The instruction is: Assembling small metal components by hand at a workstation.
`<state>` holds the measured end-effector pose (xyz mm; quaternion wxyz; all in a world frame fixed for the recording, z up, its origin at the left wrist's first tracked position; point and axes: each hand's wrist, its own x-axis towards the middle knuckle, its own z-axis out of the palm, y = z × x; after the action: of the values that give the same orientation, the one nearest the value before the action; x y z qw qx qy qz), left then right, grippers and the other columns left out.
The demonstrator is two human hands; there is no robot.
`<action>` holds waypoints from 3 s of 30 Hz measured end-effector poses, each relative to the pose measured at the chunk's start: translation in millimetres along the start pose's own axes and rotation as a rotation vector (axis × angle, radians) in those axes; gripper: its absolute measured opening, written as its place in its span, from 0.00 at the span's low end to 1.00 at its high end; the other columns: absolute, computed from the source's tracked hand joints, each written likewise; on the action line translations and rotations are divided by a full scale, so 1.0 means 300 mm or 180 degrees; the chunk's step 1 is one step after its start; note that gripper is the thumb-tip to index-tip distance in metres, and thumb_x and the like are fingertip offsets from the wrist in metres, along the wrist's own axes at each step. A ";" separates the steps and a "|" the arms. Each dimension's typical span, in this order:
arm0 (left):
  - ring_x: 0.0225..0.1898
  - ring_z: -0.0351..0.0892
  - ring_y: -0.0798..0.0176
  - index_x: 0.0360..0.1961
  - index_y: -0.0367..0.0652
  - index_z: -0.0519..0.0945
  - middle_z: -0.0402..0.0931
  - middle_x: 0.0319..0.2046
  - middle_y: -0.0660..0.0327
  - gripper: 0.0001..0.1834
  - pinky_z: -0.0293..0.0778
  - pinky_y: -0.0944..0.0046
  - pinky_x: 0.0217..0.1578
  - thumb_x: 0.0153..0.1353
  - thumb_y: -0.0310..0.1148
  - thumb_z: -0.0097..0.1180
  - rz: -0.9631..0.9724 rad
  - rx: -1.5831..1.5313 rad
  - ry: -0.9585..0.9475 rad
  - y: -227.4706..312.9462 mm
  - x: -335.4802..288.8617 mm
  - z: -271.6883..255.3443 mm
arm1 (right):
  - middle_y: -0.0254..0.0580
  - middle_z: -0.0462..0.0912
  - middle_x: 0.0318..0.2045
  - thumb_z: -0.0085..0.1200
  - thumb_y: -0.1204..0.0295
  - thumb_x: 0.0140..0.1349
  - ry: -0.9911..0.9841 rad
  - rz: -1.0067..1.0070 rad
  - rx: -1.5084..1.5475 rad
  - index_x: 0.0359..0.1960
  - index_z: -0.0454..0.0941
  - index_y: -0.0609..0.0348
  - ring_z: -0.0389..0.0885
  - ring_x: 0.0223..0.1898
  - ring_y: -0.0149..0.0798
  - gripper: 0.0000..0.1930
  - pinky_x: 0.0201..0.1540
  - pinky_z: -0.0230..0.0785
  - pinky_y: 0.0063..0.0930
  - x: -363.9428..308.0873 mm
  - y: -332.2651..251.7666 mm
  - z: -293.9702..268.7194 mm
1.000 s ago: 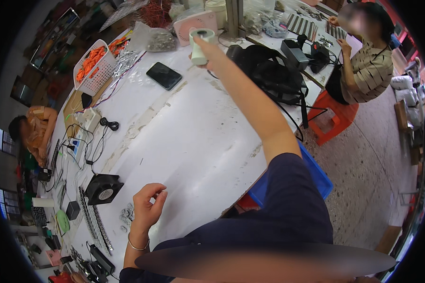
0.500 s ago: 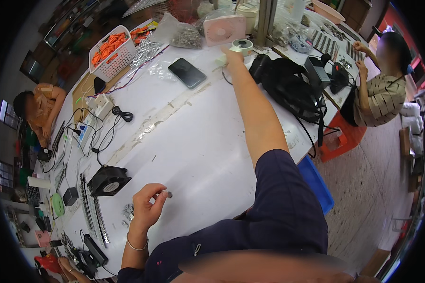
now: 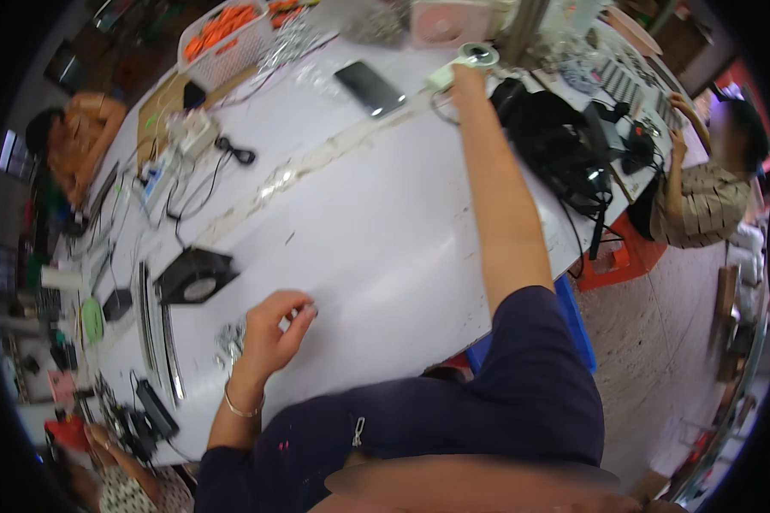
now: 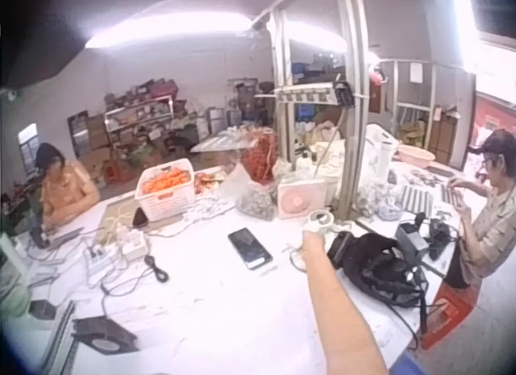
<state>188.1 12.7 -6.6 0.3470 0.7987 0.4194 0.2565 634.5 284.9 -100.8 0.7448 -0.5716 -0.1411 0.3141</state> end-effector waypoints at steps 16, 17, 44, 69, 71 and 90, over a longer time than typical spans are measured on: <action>0.28 0.77 0.62 0.37 0.36 0.80 0.80 0.33 0.56 0.07 0.73 0.68 0.28 0.57 0.25 0.57 -0.0637 0.0831 0.1093 -0.236 -0.317 -0.292 | 0.38 0.81 0.35 0.56 0.69 0.60 -0.3589 -0.0588 -0.3137 0.45 0.80 0.60 0.76 0.28 0.30 0.13 0.32 0.70 0.23 -1.251 -0.050 -0.223; 0.30 0.77 0.63 0.39 0.36 0.80 0.80 0.34 0.57 0.09 0.72 0.69 0.29 0.56 0.25 0.58 -0.0684 0.0913 0.1116 -0.254 -0.340 -0.291 | 0.43 0.81 0.35 0.58 0.69 0.58 -0.3618 -0.0904 -0.3242 0.44 0.80 0.61 0.79 0.30 0.36 0.14 0.34 0.72 0.28 -1.306 -0.044 -0.194; 0.61 0.61 0.38 0.51 0.35 0.73 0.68 0.55 0.45 0.23 0.59 0.47 0.60 0.52 0.26 0.60 0.0076 0.1388 0.0884 -0.302 -0.475 -0.282 | 0.59 0.80 0.46 0.61 0.53 0.48 0.0541 -0.0932 -0.3264 0.46 0.75 0.67 0.78 0.50 0.54 0.30 0.52 0.70 0.40 -0.386 -0.173 0.013; 0.56 0.71 0.43 0.39 0.35 0.79 0.76 0.45 0.49 0.12 0.68 0.53 0.55 0.50 0.19 0.58 0.0186 0.0863 0.1157 -0.220 -0.318 -0.277 | 0.45 0.79 0.36 0.65 0.72 0.45 -0.0695 -0.1498 -0.0229 0.46 0.69 0.69 0.79 0.32 0.34 0.26 0.32 0.72 0.28 -0.471 -0.087 -0.051; 0.55 0.72 0.43 0.39 0.35 0.79 0.76 0.45 0.49 0.12 0.68 0.53 0.54 0.50 0.19 0.58 0.0242 0.0801 0.1166 -0.223 -0.332 -0.276 | 0.45 0.79 0.36 0.60 0.75 0.50 -0.1460 -0.1136 0.0237 0.50 0.66 0.68 0.80 0.34 0.35 0.25 0.33 0.73 0.27 -0.679 -0.159 -0.038; 0.55 0.73 0.46 0.38 0.34 0.79 0.77 0.46 0.48 0.10 0.67 0.55 0.55 0.52 0.19 0.57 0.0462 0.0573 0.1261 -0.227 -0.397 -0.290 | 0.45 0.77 0.41 0.51 0.77 0.54 -0.2123 -0.1136 -0.0047 0.53 0.65 0.64 0.81 0.37 0.35 0.22 0.42 0.73 0.29 -1.157 -0.233 -0.037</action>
<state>32.1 -31.1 -18.7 0.1658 0.7885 0.4420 0.3942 397.4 47.8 13.3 0.6968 -0.4097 -0.4754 0.3473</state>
